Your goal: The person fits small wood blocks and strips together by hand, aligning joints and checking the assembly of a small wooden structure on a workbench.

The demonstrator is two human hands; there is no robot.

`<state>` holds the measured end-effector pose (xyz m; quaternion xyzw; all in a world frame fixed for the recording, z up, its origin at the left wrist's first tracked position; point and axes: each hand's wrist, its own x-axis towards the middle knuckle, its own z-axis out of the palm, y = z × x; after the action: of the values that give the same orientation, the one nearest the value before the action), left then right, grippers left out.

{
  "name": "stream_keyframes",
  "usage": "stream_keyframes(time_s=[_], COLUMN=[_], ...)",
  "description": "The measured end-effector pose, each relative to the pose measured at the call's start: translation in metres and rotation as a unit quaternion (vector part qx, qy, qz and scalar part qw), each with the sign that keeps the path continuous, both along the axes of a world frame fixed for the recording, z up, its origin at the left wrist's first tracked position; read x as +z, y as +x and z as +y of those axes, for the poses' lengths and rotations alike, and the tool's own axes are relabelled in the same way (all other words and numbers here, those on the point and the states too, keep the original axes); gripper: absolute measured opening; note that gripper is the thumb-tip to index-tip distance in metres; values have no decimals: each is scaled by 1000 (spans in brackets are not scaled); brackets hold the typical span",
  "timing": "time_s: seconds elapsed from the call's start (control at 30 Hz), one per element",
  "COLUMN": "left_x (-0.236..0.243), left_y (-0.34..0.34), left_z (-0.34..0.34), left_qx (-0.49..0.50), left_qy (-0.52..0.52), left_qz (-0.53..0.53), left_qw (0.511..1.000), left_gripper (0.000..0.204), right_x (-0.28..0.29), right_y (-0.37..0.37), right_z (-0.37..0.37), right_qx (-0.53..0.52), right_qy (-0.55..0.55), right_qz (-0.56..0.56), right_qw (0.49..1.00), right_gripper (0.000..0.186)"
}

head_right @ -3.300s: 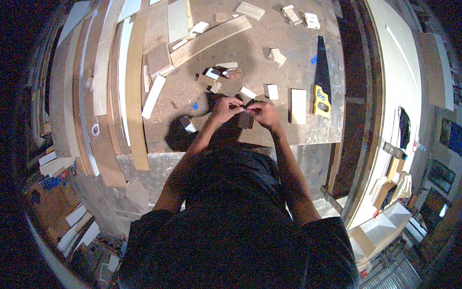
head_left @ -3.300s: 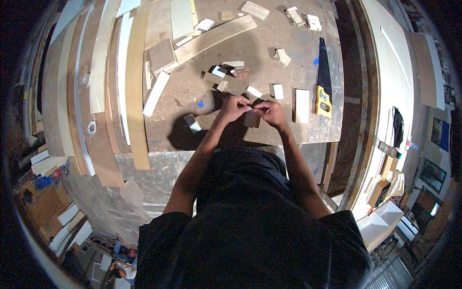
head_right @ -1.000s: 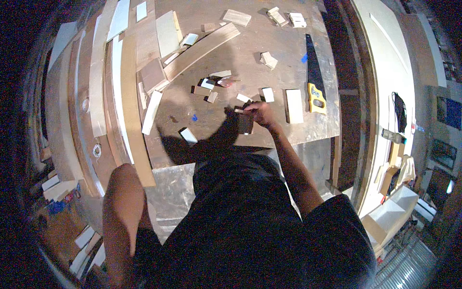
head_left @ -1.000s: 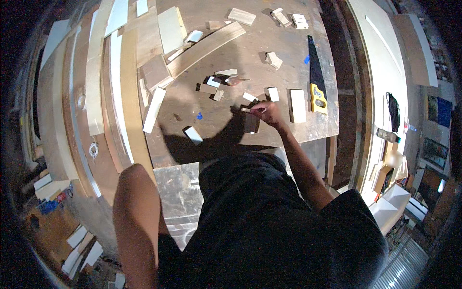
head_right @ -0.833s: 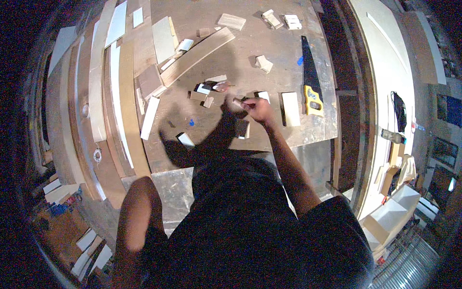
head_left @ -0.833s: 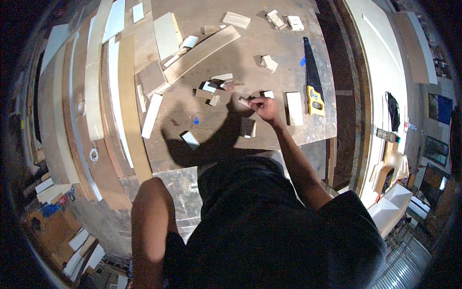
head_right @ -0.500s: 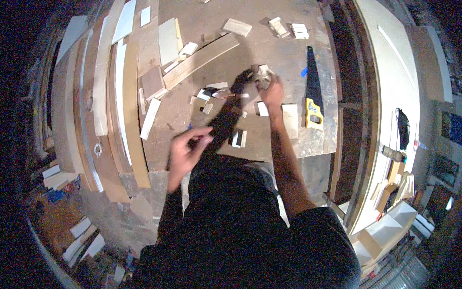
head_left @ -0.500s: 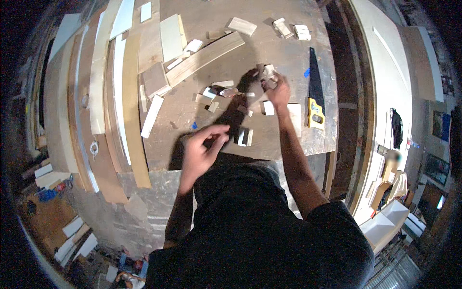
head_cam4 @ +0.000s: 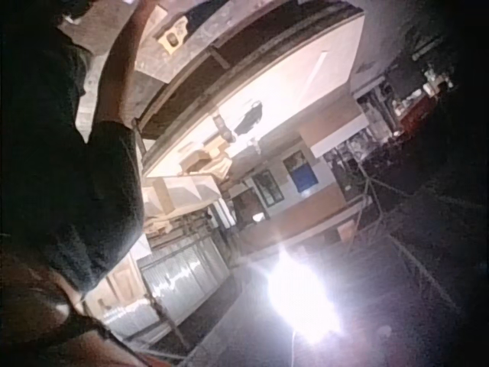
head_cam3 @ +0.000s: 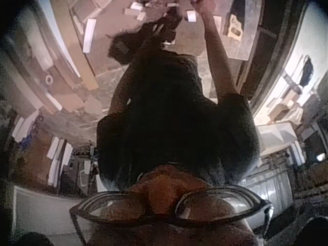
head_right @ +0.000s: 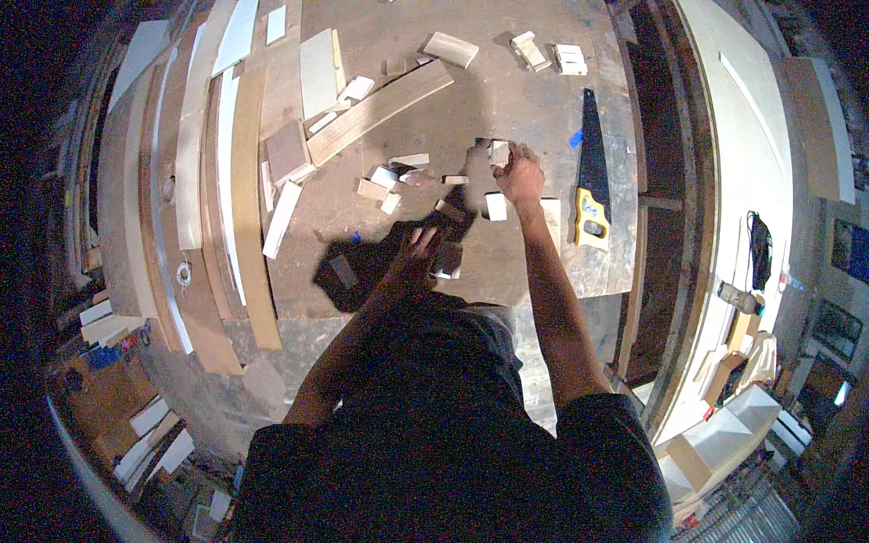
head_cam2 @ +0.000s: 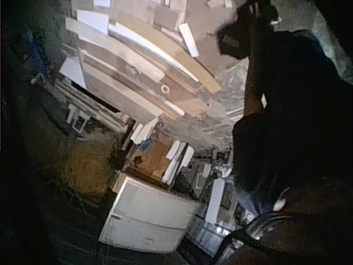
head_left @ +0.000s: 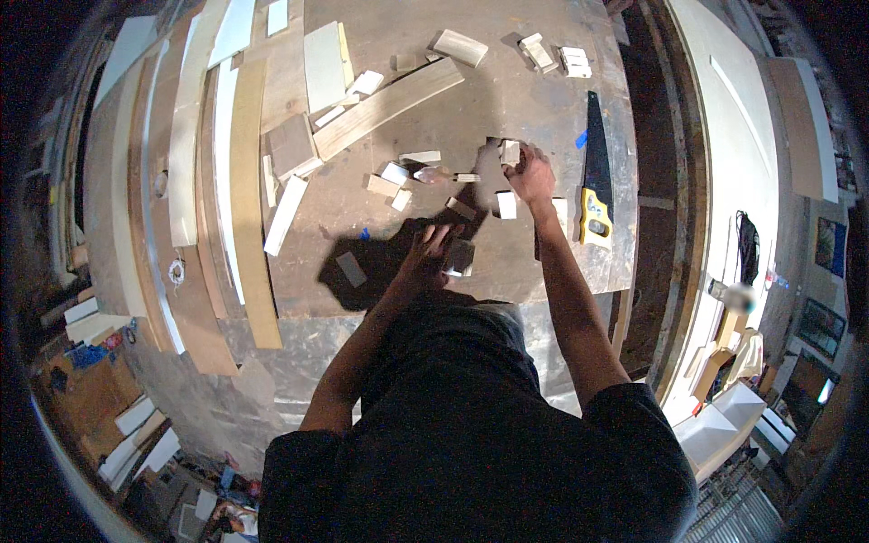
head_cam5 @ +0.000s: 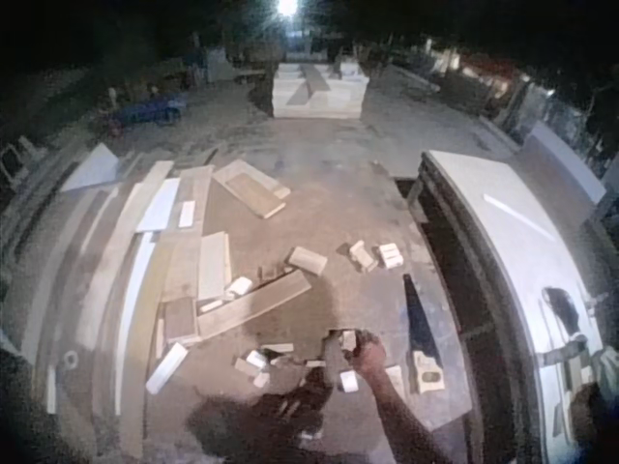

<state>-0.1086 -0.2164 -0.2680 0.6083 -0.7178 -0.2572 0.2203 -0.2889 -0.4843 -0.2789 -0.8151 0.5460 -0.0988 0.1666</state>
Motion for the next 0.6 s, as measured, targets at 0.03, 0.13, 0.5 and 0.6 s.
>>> stream_keyframes(time_s=[0.03, 0.13, 0.5, 0.6], left_x=[-4, -36, 71, 101], left_y=[-3, 0, 30, 41], left_z=[-3, 4, -9, -6], left_qx=[-3, -1, 149, 172], left_qy=[-21, -61, 40, 19], left_qz=[-12, -41, 296, 353], left_qw=[1000, 997, 943, 919], left_gripper=[105, 97, 83, 83], right_x=[1, 12, 49, 91], right_y=[-7, -1, -32, -24], right_z=[-1, 11, 99, 117], right_qx=[4, 10, -7, 42], right_qy=[16, 15, 305, 480], right_qz=[-38, -69, -327, -361], right_qw=[999, 997, 894, 799], right_gripper=[66, 68, 39, 49])
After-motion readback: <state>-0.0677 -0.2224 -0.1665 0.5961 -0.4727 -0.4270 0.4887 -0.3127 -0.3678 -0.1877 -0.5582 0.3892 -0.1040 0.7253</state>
